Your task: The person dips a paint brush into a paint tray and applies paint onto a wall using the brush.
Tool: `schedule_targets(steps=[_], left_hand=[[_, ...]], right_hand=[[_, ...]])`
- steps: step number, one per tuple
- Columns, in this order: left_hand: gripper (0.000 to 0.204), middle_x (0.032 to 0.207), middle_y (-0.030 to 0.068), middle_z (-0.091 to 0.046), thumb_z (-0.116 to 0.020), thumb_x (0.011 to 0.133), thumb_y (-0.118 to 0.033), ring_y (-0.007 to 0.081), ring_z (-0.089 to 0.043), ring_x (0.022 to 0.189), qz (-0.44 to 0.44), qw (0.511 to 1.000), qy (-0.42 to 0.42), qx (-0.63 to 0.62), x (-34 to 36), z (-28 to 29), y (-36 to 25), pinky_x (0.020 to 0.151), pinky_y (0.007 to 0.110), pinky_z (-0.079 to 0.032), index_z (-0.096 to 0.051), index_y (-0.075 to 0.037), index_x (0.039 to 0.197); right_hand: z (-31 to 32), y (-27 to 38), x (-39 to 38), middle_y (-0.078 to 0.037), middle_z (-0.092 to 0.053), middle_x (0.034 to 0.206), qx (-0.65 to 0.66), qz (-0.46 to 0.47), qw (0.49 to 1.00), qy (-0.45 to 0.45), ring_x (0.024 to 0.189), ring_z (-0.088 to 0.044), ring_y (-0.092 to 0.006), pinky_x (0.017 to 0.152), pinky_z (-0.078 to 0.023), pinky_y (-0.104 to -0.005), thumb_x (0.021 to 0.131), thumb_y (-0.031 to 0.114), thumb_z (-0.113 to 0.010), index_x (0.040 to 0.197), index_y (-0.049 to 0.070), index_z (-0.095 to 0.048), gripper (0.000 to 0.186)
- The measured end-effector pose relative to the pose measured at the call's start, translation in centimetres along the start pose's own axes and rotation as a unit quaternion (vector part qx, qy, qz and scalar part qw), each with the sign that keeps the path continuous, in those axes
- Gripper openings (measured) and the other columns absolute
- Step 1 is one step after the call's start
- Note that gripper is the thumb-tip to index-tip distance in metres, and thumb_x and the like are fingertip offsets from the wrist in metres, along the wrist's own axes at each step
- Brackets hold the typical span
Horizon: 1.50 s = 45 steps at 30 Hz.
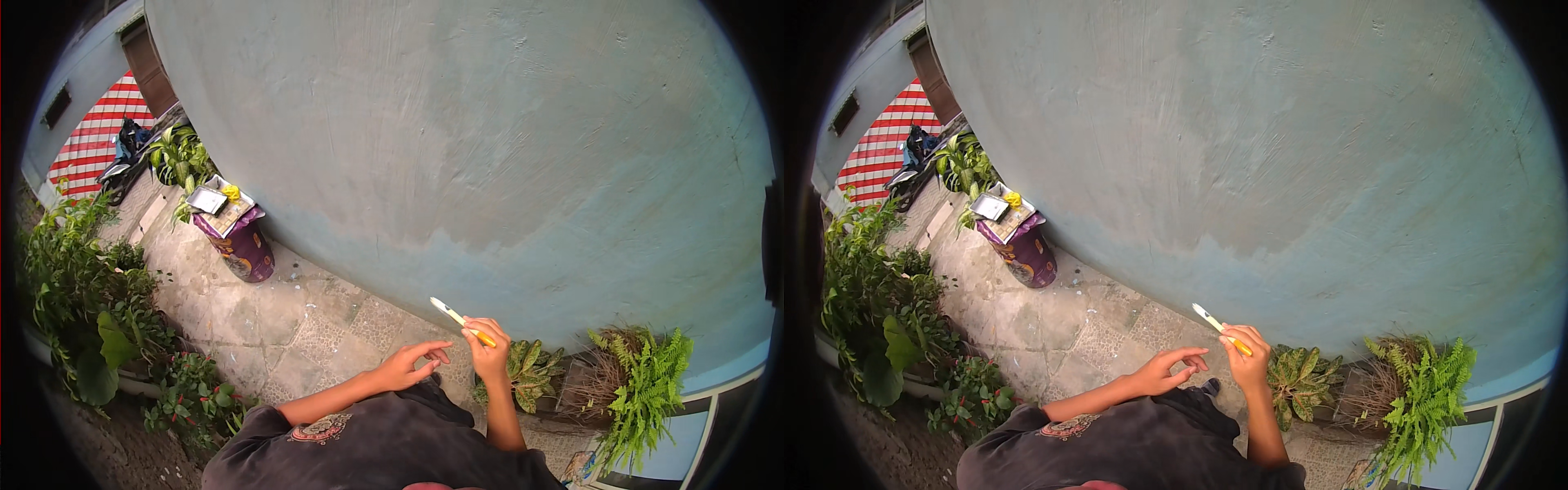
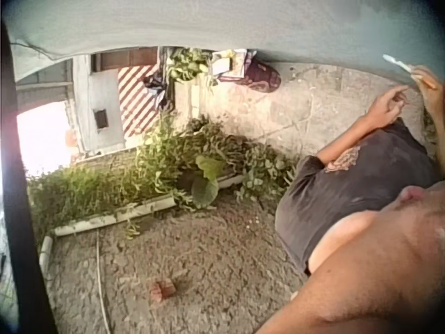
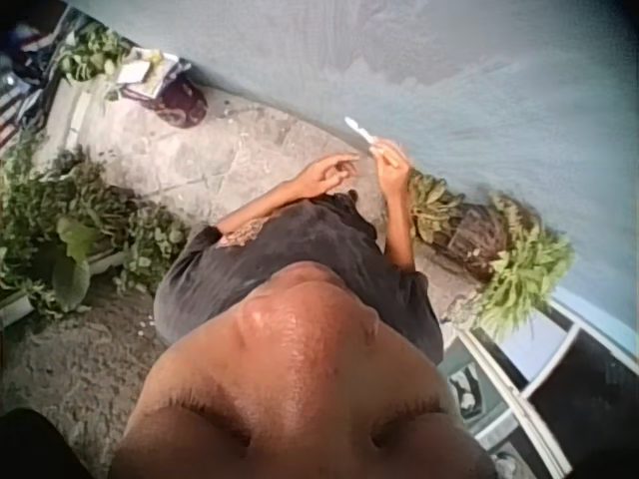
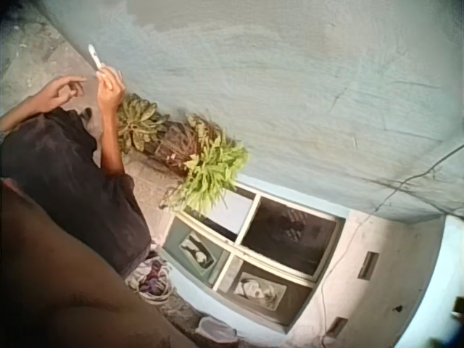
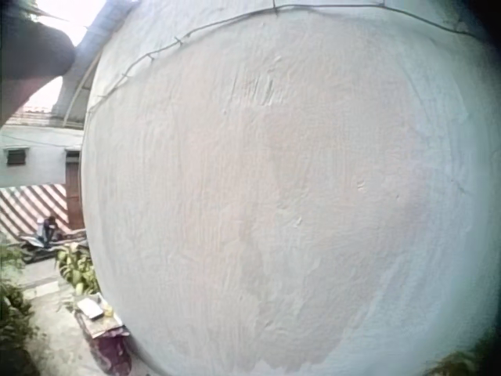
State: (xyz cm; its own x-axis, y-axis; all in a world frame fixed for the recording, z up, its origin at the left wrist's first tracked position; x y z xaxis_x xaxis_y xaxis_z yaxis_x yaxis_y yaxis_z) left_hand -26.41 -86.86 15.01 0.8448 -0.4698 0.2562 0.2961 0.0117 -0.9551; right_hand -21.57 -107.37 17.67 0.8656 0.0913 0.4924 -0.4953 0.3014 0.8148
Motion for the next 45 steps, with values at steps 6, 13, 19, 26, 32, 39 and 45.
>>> schedule_targets(steps=[6, 13, 19, 26, 32, 39, 45], left_hand=[[0.072, 0.13, 0.0126, -0.064, -0.055, 0.098, -0.002, 0.0199, -0.063, 0.099, 0.037, 0.999, 0.007, -0.026, -6.3, 4.2, -1.8, 0.093, 0.036, -0.051, -0.019, -0.01, 0.16], [0.083, 0.137, 0.0176, -0.059, -0.058, 0.098, -0.004, 0.0224, -0.065, 0.104, 0.05, 0.991, -0.122, -0.017, -13.4, 7.8, -1.4, 0.096, 0.037, -0.05, -0.006, -0.01, 0.162], [0.085, 0.144, 0.0211, -0.052, -0.059, 0.099, -0.005, 0.0226, -0.066, 0.105, 0.056, 0.976, -0.205, -0.036, -16.9, 9.4, -2.2, 0.097, 0.037, -0.05, -0.004, -0.011, 0.163], [0.083, 0.146, 0.0196, -0.05, -0.058, 0.099, -0.003, 0.0206, -0.066, 0.105, 0.042, 0.946, -0.32, -0.037, -19.0, 10.9, -2.5, 0.096, 0.036, -0.05, -0.005, -0.009, 0.162], [0.079, 0.124, 0.0116, -0.057, -0.057, 0.098, -0.001, 0.0173, -0.063, 0.104, 0.037, 0.914, -0.402, -0.029, -18.1, 11.6, -1.8, 0.096, 0.034, -0.049, -0.01, -0.003, 0.161], [0.077, 0.13, 0.0115, -0.057, -0.056, 0.099, -0.001, 0.0172, -0.057, 0.119, 0.064, 0.922, -0.379, -0.047, -13.4, 12.0, 0.1, 0.103, 0.033, -0.044, -0.011, -0.003, 0.161], [0.076, 0.119, 0.0098, -0.059, -0.056, 0.099, -0.002, 0.0176, -0.063, 0.104, 0.052, 0.933, -0.353, -0.038, -7.5, 12.5, 1.2, 0.096, 0.034, -0.049, -0.013, -0.005, 0.161]], right_hand=[[-7.3, 4.0, 1.0, -0.016, -0.075, 0.097, -0.003, 0.066, 0.997, 0.032, 0.089, -0.07, -0.0279, 0.078, -0.055, -0.0354, 0.078, -0.008, -0.074, 0.091, -0.002, -0.072, 0.014], [-17.9, 6.7, -2.9, -0.018, -0.073, 0.097, 0.157, 0.034, 0.981, 0.105, 0.088, -0.071, -0.0256, 0.076, -0.056, -0.0334, 0.08, -0.009, -0.073, 0.099, -0.003, -0.073, 0.021], [-22.4, 7.4, -3.2, -0.017, -0.072, 0.096, 0.176, 0.056, 0.965, 0.183, 0.086, -0.071, -0.0224, 0.074, -0.056, -0.0304, 0.082, -0.009, -0.072, 0.105, -0.003, -0.074, 0.024], [-26.8, 9.0, -0.5, -0.016, -0.073, 0.1, 0.229, 0.103, 0.92, 0.3, 0.092, -0.072, -0.026, 0.077, -0.057, -0.0329, 0.082, -0.006, -0.073, 0.103, -0.001, -0.074, 0.022], [-29.2, 9.1, 0.6, -0.014, -0.074, 0.096, 0.232, 0.154, 0.901, 0.334, 0.087, -0.07, -0.0263, 0.076, -0.055, -0.034, 0.08, -0.005, -0.075, 0.1, 0.0, -0.074, 0.02], [-27.2, 5.9, 4.4, -0.013, -0.074, 0.092, 0.224, 0.149, 0.9, 0.342, 0.084, -0.069, -0.0261, 0.076, -0.053, -0.034, 0.079, -0.004, -0.075, 0.098, 0.0, -0.074, 0.019], [-24.5, 1.9, 8.1, -0.013, -0.075, 0.095, 0.224, 0.113, 0.913, 0.322, 0.086, -0.069, -0.0257, 0.078, -0.054, -0.0339, 0.079, -0.006, -0.075, 0.097, 0.0, -0.074, 0.018]])
Point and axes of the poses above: each hand's wrist, its own x-axis towards the middle knuckle, its own z-axis out of the back of the hand, y = z × x, the point moved 1 cm from there along x, towards the middle knuckle
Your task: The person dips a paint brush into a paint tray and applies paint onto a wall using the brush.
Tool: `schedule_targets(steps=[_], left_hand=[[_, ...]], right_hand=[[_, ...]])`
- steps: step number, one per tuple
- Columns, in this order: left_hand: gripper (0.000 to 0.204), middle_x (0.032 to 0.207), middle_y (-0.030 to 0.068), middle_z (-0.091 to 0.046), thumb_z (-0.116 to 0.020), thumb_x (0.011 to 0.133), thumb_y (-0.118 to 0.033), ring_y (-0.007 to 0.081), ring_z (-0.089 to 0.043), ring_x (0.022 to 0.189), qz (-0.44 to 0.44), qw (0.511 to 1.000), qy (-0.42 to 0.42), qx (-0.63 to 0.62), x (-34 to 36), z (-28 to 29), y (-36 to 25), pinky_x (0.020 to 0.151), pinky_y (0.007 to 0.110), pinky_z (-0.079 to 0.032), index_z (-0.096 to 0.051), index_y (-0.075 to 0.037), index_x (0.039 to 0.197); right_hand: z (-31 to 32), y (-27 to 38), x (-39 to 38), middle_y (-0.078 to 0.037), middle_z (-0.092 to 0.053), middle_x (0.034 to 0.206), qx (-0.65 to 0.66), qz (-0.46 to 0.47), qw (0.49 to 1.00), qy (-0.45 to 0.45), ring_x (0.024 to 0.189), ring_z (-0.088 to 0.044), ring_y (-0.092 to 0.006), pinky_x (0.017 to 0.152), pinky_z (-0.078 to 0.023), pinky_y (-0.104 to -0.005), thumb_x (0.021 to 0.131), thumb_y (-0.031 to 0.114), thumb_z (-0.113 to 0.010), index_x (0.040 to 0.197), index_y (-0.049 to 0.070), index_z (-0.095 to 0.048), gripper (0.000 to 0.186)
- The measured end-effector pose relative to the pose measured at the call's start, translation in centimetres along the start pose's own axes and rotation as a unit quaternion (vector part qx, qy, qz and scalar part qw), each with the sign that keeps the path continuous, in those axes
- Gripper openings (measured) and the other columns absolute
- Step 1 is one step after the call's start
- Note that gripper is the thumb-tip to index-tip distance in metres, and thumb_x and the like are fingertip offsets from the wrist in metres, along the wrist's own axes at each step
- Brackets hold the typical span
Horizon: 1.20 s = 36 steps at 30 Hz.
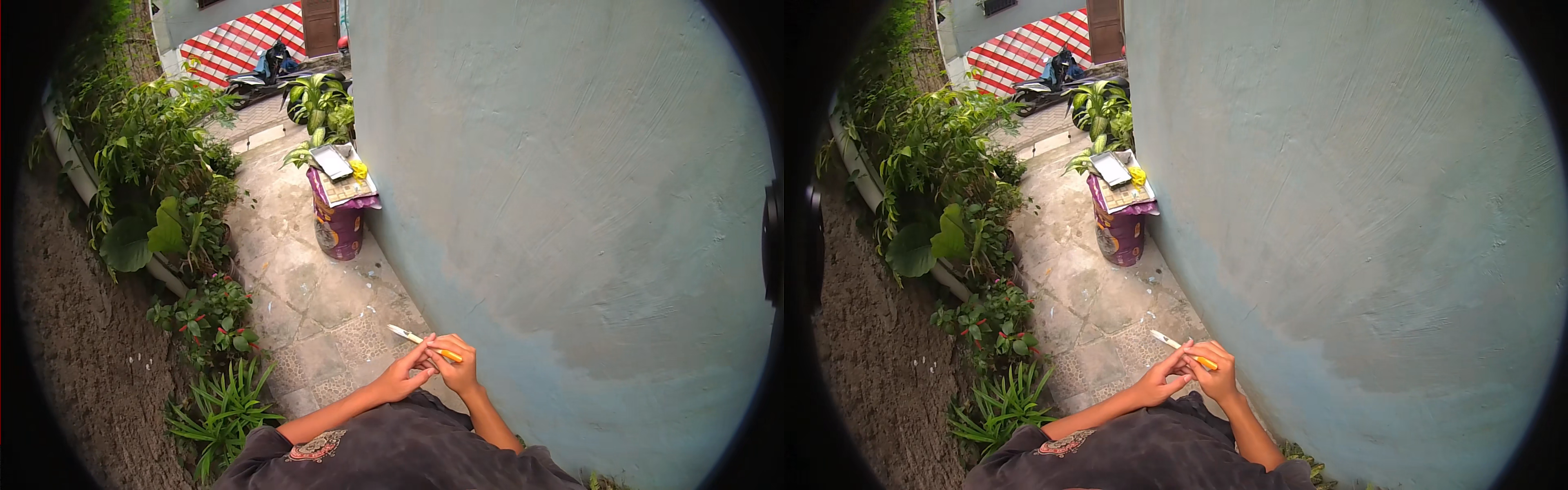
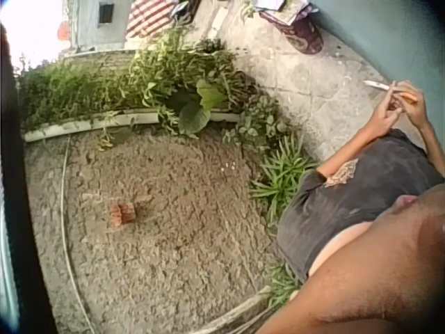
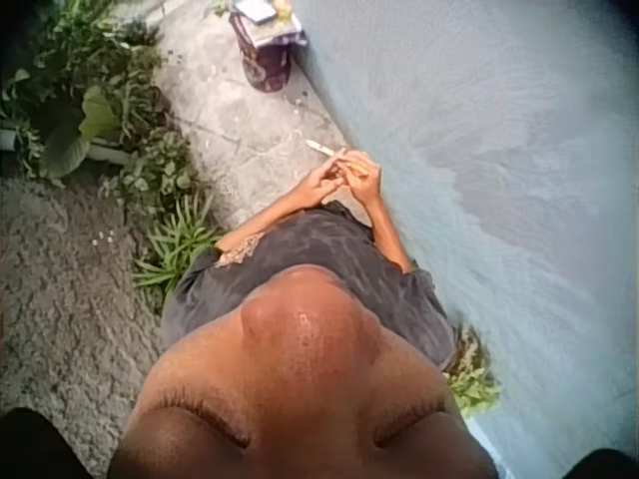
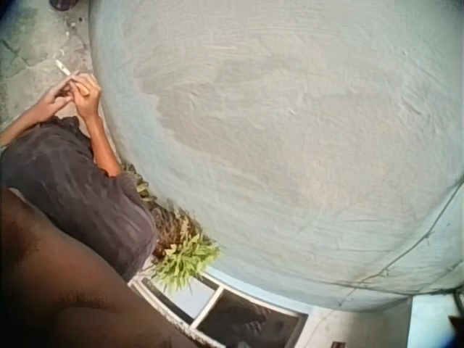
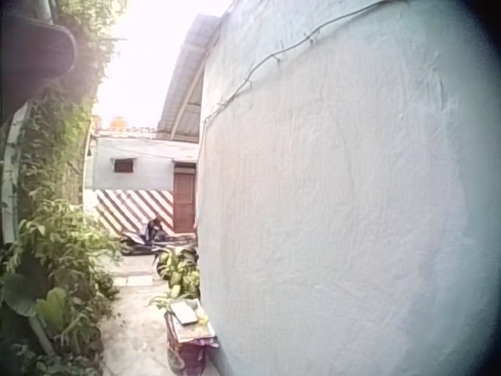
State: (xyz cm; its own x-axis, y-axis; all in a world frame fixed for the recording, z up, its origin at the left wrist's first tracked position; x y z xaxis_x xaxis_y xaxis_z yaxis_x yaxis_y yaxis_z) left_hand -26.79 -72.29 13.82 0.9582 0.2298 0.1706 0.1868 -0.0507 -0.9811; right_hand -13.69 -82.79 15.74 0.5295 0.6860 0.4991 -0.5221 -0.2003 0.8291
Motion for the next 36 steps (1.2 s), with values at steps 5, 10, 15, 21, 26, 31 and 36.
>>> schedule_targets(steps=[5, 10, 15, 21, 26, 31, 36], left_hand=[[0.068, 0.134, 0.013, -0.059, -0.056, 0.1, -0.004, 0.0183, -0.066, 0.103, 0.025, 0.999, 0.022, 0.034, 2.2, -1.7, 0.9, 0.093, 0.033, -0.051, -0.023, -0.004, 0.159], [0.063, 0.151, 0.0159, -0.049, -0.054, 0.1, -0.004, 0.0182, -0.067, 0.104, 0.06, 0.998, 0.003, 0.016, 3.2, -2.2, 1.6, 0.09, 0.032, -0.052, -0.027, -0.003, 0.157], [0.061, 0.151, 0.0162, -0.049, -0.054, 0.1, -0.003, 0.0185, -0.067, 0.104, 0.065, 0.997, -0.027, 0.007, 3.6, -1.5, 2.1, 0.086, 0.032, -0.052, -0.03, -0.003, 0.157], [0.063, 0.151, 0.0171, -0.049, -0.055, 0.1, -0.003, 0.018, -0.067, 0.103, 0.059, 0.998, -0.035, 0.001, 4.7, 1.2, 1.8, 0.088, 0.032, -0.053, -0.029, -0.003, 0.157], [0.065, 0.151, 0.0191, -0.048, -0.055, 0.099, -0.002, 0.0182, -0.067, 0.102, 0.05, 0.998, -0.041, 0.002, 5.4, 4.1, 2.0, 0.091, 0.032, -0.052, -0.027, -0.003, 0.158], [0.066, 0.151, 0.0194, -0.048, -0.055, 0.099, -0.002, 0.0182, -0.067, 0.104, 0.047, 0.998, -0.034, -0.003, 5.0, 8.6, 1.5, 0.092, 0.032, -0.052, -0.026, -0.004, 0.158], [0.067, 0.152, 0.0196, -0.046, -0.054, 0.098, -0.001, 0.0184, -0.066, 0.105, 0.042, 0.999, -0.029, -0.005, 4.8, 13.2, 1.6, 0.093, 0.032, -0.052, -0.025, -0.004, 0.158]], right_hand=[[3.3, -2.4, 0.4, -0.014, -0.075, 0.098, 0.017, -0.013, 0.999, -0.028, 0.09, -0.07, -0.026, 0.081, -0.054, -0.0346, 0.079, -0.007, -0.074, 0.095, -0.001, -0.074, 0.017], [5.0, -3.9, 1.4, -0.014, -0.076, 0.099, 0.016, -0.009, 1.0, -0.005, 0.091, -0.071, -0.0272, 0.082, -0.054, -0.0356, 0.078, -0.006, -0.076, 0.095, 0.001, -0.074, 0.018], [4.4, -5.1, 2.5, -0.015, -0.075, 0.099, 0.033, -0.012, 0.999, 0.01, 0.091, -0.071, -0.0279, 0.082, -0.053, -0.0359, 0.078, -0.006, -0.075, 0.095, 0.0, -0.074, 0.018], [2.1, -6.3, 4.1, -0.016, -0.075, 0.099, 0.038, -0.014, 0.999, -0.003, 0.092, -0.071, -0.0265, 0.083, -0.053, -0.0357, 0.08, -0.007, -0.074, 0.095, 0.0, -0.074, 0.016], [-0.5, -6.7, 6.2, -0.015, -0.075, 0.099, 0.049, -0.022, 0.998, -0.029, 0.09, -0.07, -0.0271, 0.082, -0.053, -0.035, 0.08, -0.007, -0.074, 0.095, 0.0, -0.074, 0.017], [-4.2, -6.3, 8.4, -0.015, -0.075, 0.099, 0.044, -0.025, 0.998, -0.025, 0.092, -0.07, -0.0263, 0.083, -0.054, -0.0344, 0.081, -0.007, -0.073, 0.096, -0.002, -0.074, 0.015], [-8.8, -6.8, 10.0, -0.015, -0.075, 0.1, 0.065, -0.039, 0.996, -0.056, 0.093, -0.07, -0.0264, 0.084, -0.053, -0.0346, 0.081, -0.006, -0.073, 0.096, -0.001, -0.074, 0.015]])
Point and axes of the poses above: each hand's wrist, its own x-axis towards the middle knuckle, its own z-axis out of the back of the hand, y = z × x, the point moved 1 cm from there along x, towards the middle knuckle
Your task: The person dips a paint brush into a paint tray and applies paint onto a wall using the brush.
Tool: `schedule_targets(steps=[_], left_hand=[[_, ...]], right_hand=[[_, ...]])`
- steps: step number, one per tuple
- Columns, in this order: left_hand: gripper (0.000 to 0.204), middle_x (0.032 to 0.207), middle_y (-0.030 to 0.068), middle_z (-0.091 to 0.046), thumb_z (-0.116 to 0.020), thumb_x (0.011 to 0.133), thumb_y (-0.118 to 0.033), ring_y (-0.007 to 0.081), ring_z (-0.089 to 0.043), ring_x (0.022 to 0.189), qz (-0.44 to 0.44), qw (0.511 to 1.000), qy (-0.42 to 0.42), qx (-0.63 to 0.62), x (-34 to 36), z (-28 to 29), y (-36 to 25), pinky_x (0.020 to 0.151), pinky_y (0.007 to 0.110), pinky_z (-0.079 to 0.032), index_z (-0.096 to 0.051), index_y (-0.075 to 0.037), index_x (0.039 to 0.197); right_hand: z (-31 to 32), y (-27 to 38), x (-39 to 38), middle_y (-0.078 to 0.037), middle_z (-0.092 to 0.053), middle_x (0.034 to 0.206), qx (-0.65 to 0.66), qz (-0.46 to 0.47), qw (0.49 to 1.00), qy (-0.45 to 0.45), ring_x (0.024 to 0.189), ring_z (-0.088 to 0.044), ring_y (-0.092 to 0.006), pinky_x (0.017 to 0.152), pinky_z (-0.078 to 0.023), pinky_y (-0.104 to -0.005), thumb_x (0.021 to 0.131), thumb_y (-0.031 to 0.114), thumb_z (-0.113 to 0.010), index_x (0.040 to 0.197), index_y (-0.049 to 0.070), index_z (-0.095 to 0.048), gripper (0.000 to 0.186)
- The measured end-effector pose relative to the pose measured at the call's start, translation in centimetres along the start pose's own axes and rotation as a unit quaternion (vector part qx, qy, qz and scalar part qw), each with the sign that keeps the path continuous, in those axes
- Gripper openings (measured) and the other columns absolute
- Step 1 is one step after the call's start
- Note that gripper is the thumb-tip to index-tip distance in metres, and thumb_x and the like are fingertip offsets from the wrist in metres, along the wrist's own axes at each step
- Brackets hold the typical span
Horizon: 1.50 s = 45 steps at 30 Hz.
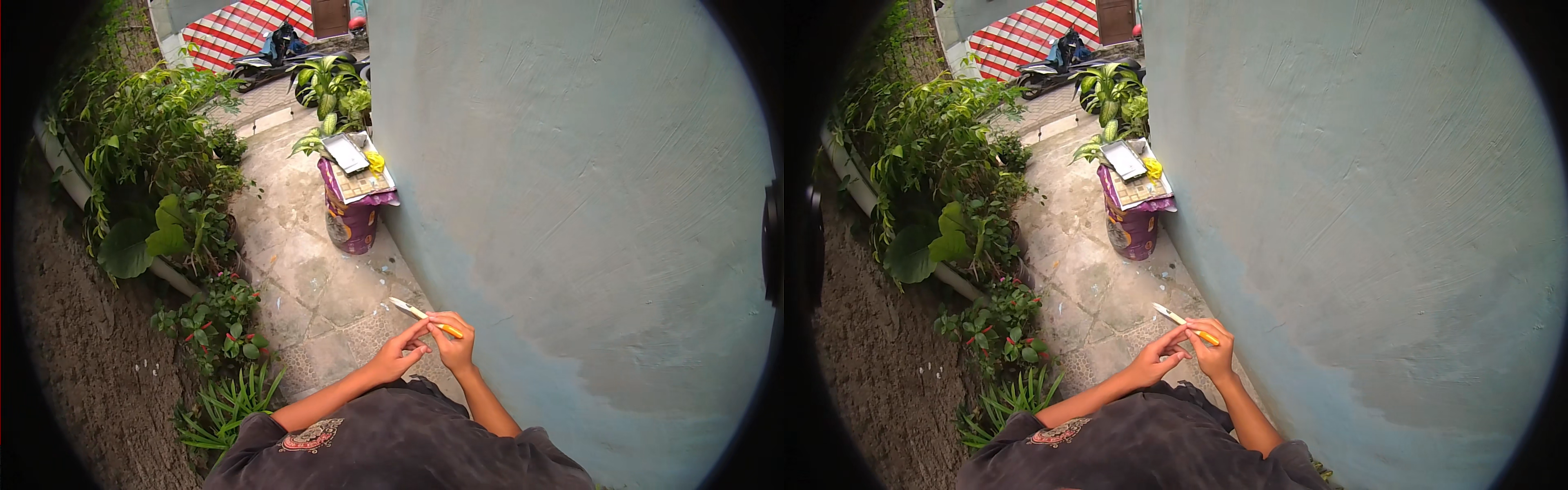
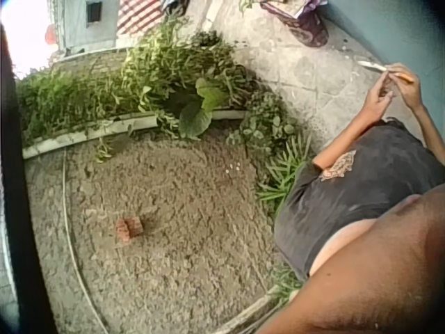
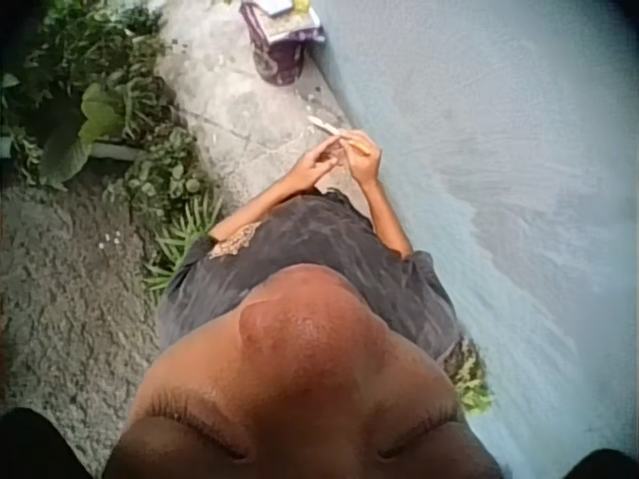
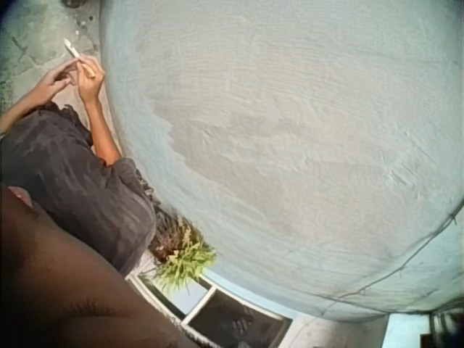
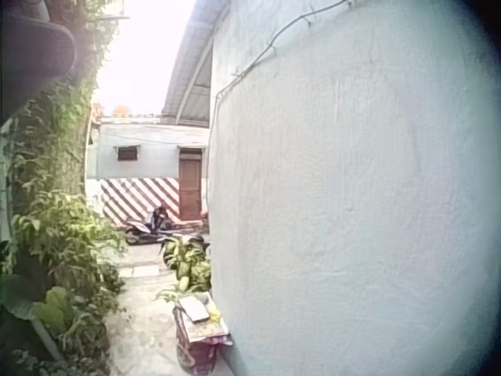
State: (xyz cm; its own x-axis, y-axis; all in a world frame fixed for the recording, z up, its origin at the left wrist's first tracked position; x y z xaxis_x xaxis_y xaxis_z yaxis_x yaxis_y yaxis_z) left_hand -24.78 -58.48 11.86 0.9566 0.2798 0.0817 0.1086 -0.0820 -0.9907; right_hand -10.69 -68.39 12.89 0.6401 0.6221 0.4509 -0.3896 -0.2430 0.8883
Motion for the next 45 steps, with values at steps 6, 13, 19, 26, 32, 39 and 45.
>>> schedule_targets(steps=[6, 13, 19, 26, 32, 39, 45], left_hand=[[0.066, 0.151, 0.0187, -0.047, -0.054, 0.099, 0.0, 0.0173, -0.066, 0.106, 0.03, 0.999, -0.011, -0.016, -0.6, 4.2, 0.5, 0.093, 0.032, -0.052, -0.026, -0.005, 0.158], [0.063, 0.148, 0.0171, -0.047, -0.05, 0.101, 0.002, 0.0216, -0.055, 0.127, 0.052, 0.997, -0.003, -0.06, 0.9, 6.8, 1.5, 0.107, 0.037, -0.048, -0.023, -0.001, 0.158], [0.063, 0.147, 0.0161, -0.049, -0.052, 0.101, 0.001, 0.0202, -0.058, 0.122, 0.048, 0.996, -0.024, -0.078, 4.6, 8.2, 2.6, 0.103, 0.035, -0.049, -0.025, -0.002, 0.158], [0.065, 0.142, 0.0141, -0.055, -0.054, 0.099, -0.001, 0.0163, -0.065, 0.105, 0.038, 0.998, -0.041, -0.035, 10.1, 9.4, 2.3, 0.092, 0.031, -0.051, -0.027, -0.005, 0.158], [0.064, 0.144, 0.0145, -0.052, -0.055, 0.1, -0.002, 0.0163, -0.064, 0.106, 0.039, 0.998, -0.057, -0.005, 14.8, 9.6, 1.8, 0.094, 0.031, -0.05, -0.028, -0.003, 0.157], [0.068, 0.147, 0.0181, -0.052, -0.056, 0.098, -0.003, 0.0179, -0.067, 0.1, 0.041, 0.994, -0.1, 0.009, 16.8, 12.0, 2.2, 0.09, 0.032, -0.052, -0.026, -0.006, 0.159], [0.059, 0.142, 0.0138, -0.058, -0.056, 0.098, -0.004, 0.0171, -0.067, 0.1, 0.023, 0.993, -0.114, 0.028, 18.2, 16.5, 0.4, 0.089, 0.032, -0.052, -0.035, -0.004, 0.153]], right_hand=[[-4.6, -0.9, 0.6, -0.017, -0.074, 0.099, -0.022, 0.011, 1.0, -0.008, 0.094, -0.071, -0.0263, 0.083, -0.055, -0.034, 0.082, -0.008, -0.072, 0.095, -0.003, -0.073, 0.014], [-6.5, -2.5, 1.8, -0.016, -0.073, 0.098, -0.031, -0.01, 0.999, -0.014, 0.093, -0.07, -0.0259, 0.083, -0.055, -0.0342, 0.08, -0.009, -0.073, 0.095, -0.002, -0.073, 0.016], [-5.9, -5.1, 5.3, -0.016, -0.073, 0.098, -0.04, -0.01, 0.999, 0.011, 0.094, -0.071, -0.0261, 0.083, -0.055, -0.0345, 0.08, -0.009, -0.072, 0.094, -0.003, -0.073, 0.016], [-4.7, -7.7, 10.6, -0.016, -0.073, 0.097, -0.024, -0.01, 0.999, 0.019, 0.092, -0.07, -0.0247, 0.082, -0.055, -0.0333, 0.082, -0.008, -0.072, 0.094, -0.003, -0.073, 0.013], [-3.2, -10.5, 15.0, -0.015, -0.073, 0.096, 0.005, -0.017, 0.999, 0.027, 0.09, -0.07, -0.0228, 0.081, -0.055, -0.0313, 0.083, -0.007, -0.072, 0.095, -0.004, -0.072, 0.011], [-4.7, -12.8, 18.6, -0.015, -0.073, 0.097, 0.036, -0.062, 0.995, 0.073, 0.091, -0.07, -0.0215, 0.081, -0.055, -0.0309, 0.085, -0.006, -0.072, 0.095, -0.004, -0.072, 0.01], [-7.7, -15.8, 22.6, -0.016, -0.073, 0.102, 0.074, -0.085, 0.993, 0.038, 0.095, -0.07, -0.021, 0.083, -0.055, -0.0304, 0.086, -0.006, -0.072, 0.097, -0.004, -0.071, 0.011]])
Point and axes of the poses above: each hand's wrist, its own x-axis towards the middle knuckle, its own z-axis out of the back of the hand, y = z × x, the point moved 1 cm from there along x, towards the middle knuckle
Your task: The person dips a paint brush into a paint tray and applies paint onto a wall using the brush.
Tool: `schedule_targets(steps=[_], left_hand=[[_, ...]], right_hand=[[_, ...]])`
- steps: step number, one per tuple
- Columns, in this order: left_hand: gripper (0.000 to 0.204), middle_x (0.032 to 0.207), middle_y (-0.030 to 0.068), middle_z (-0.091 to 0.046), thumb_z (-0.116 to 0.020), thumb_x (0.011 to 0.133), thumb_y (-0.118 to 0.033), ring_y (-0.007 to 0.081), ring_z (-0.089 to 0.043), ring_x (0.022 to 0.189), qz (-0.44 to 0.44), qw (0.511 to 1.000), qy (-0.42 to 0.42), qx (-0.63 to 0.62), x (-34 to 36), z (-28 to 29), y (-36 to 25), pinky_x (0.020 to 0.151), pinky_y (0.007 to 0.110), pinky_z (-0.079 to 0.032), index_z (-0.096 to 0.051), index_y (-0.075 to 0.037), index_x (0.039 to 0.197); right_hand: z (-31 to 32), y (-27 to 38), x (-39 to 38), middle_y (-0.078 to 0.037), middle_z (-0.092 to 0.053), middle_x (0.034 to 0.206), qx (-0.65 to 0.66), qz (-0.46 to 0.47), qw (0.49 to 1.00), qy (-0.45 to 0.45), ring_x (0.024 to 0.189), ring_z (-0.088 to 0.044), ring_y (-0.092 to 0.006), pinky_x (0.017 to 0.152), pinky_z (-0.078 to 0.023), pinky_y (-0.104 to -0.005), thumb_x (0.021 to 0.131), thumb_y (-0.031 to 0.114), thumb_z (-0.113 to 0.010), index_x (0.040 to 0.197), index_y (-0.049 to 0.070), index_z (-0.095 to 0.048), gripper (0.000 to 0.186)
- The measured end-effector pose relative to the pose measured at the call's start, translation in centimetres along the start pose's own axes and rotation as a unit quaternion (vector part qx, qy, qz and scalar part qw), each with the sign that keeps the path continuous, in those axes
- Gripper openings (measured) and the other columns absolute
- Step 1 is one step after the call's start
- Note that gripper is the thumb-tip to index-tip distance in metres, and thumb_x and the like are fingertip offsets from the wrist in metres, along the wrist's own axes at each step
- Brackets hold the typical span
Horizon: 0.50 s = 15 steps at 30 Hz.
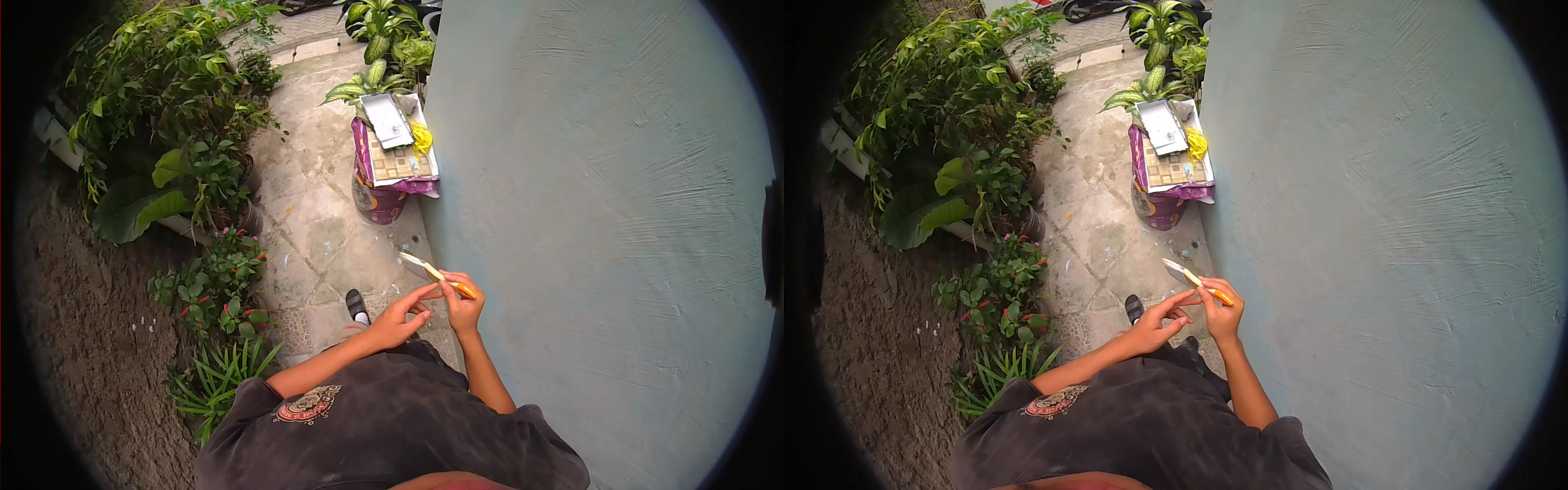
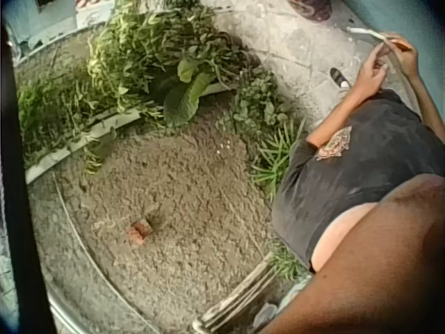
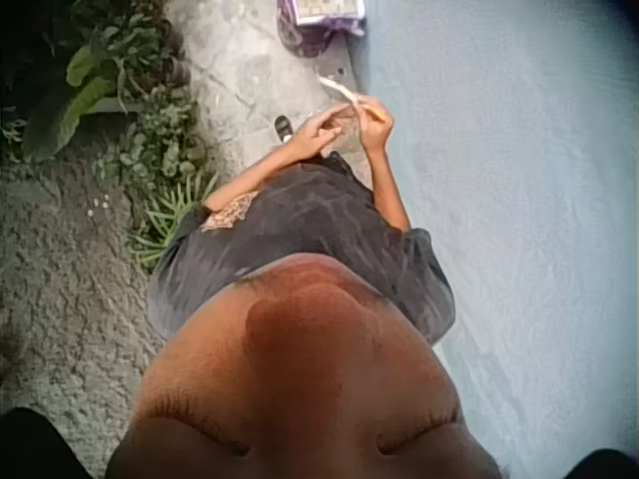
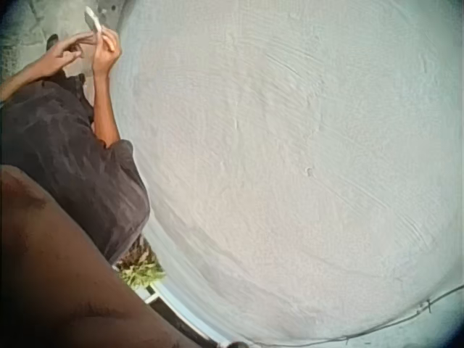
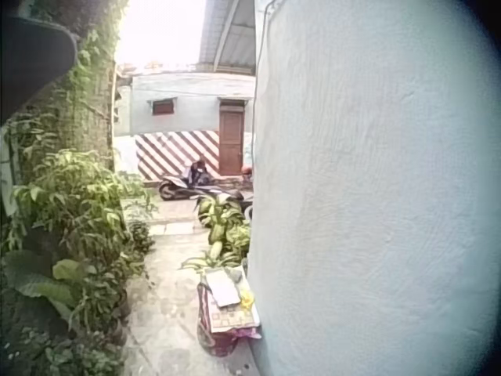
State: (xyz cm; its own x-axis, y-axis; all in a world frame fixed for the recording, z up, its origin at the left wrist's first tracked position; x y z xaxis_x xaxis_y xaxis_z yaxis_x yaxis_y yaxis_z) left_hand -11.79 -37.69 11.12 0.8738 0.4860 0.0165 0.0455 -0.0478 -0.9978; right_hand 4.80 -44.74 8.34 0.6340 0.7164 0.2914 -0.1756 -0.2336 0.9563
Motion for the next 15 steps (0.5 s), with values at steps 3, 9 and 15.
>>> schedule_targets(steps=[3, 9, 15], left_hand=[[0.045, 0.134, 0.0098, -0.063, -0.057, 0.099, -0.006, 0.0161, -0.066, 0.101, -0.018, 1.0, -0.009, 0.015, 1.5, 3.2, -1.7, 0.088, 0.032, -0.052, -0.049, -0.003, 0.142], [0.036, 0.127, 0.0098, -0.066, -0.057, 0.1, -0.011, 0.017, -0.065, 0.102, -0.079, 0.996, 0.041, -0.014, 4.4, 11.1, -7.2, 0.089, 0.033, -0.052, -0.058, -0.003, 0.135], [0.047, 0.134, 0.0253, -0.06, -0.044, 0.106, -0.027, 0.0359, -0.06, 0.122, -0.294, 0.927, 0.229, -0.039, 5.0, 16.0, -18.7, 0.103, 0.044, -0.046, -0.051, 0.007, 0.138]], right_hand=[[-1.2, -1.0, 3.0, -0.016, -0.073, 0.103, -0.023, 0.007, 0.999, -0.036, 0.096, -0.07, -0.0206, 0.082, -0.056, -0.0297, 0.087, -0.006, -0.071, 0.098, -0.004, -0.07, 0.011], [-5.1, -2.0, 7.3, -0.015, -0.071, 0.105, -0.033, -0.016, 0.998, -0.057, 0.097, -0.069, -0.0198, 0.084, -0.055, -0.0289, 0.089, -0.005, -0.07, 0.1, -0.004, -0.07, 0.012], [-10.0, -3.3, 9.0, -0.014, -0.071, 0.104, -0.011, -0.029, 0.997, -0.074, 0.095, -0.068, -0.0185, 0.083, -0.055, -0.0282, 0.088, -0.006, -0.07, 0.101, -0.004, -0.07, 0.013]])
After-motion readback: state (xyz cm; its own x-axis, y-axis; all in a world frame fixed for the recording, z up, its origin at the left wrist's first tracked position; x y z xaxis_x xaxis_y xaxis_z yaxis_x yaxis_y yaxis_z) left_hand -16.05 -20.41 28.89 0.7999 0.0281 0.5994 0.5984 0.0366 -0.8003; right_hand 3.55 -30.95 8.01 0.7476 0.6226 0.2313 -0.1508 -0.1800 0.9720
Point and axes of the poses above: each hand's wrist, its own x-axis towards the middle knuckle, its own z-axis out of the back of the hand, y = z × x, the point moved 1 cm from there along x, towards the middle knuckle
